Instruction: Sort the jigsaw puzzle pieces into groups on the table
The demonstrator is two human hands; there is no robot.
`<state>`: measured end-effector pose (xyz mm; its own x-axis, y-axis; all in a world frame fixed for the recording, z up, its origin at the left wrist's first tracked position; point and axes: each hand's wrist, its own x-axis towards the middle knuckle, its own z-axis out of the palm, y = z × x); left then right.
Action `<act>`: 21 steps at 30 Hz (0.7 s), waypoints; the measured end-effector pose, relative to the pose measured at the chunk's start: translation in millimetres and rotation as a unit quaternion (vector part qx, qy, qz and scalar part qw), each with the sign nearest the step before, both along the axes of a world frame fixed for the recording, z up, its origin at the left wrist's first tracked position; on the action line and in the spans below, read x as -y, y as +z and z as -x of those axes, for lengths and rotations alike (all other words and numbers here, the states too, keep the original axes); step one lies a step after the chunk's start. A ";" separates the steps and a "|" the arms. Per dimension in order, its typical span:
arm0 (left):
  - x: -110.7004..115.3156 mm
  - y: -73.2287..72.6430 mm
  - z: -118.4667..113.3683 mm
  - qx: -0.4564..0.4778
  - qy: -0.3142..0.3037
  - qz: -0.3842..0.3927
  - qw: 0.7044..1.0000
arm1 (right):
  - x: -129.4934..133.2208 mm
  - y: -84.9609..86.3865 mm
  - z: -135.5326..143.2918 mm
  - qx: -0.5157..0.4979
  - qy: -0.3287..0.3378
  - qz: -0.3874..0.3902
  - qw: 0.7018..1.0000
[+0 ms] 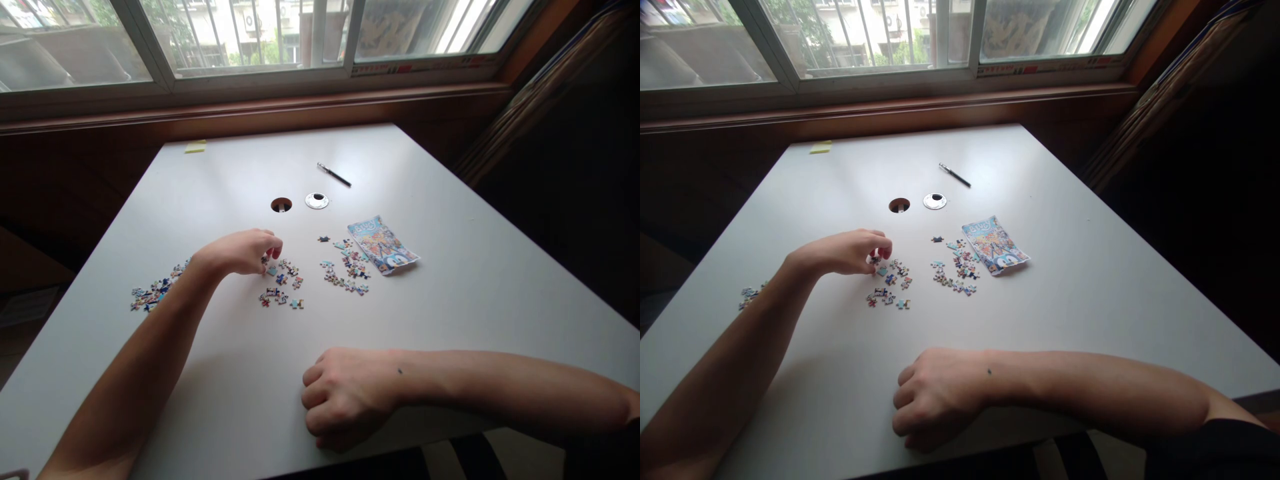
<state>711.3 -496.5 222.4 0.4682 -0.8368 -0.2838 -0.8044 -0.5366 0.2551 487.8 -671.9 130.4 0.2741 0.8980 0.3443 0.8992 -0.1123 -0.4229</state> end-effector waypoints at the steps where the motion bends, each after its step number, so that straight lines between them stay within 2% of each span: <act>1: 2.3 -0.1 2.5 0.005 -0.003 0.007 1.000 | 0.0 -0.2 0.1 0.000 -0.001 -0.005 1.000; 4: 17.1 -8.2 14.4 0.050 -0.031 0.071 0.996 | 0.1 1.0 0.4 0.003 -0.006 -0.017 1.000; 8: 47.2 -34.2 36.7 0.108 -0.130 0.197 0.966 | 0.4 5.0 0.1 0.008 -0.011 -0.015 1.000; 12: 63.7 -54.2 50.0 0.116 -0.145 0.263 0.947 | 0.3 7.6 -0.7 0.013 -0.012 -0.016 1.000; 21: 60.3 -49.9 51.0 0.108 -0.114 0.237 0.959 | 0.7 7.1 -0.5 0.008 -0.008 -0.013 1.000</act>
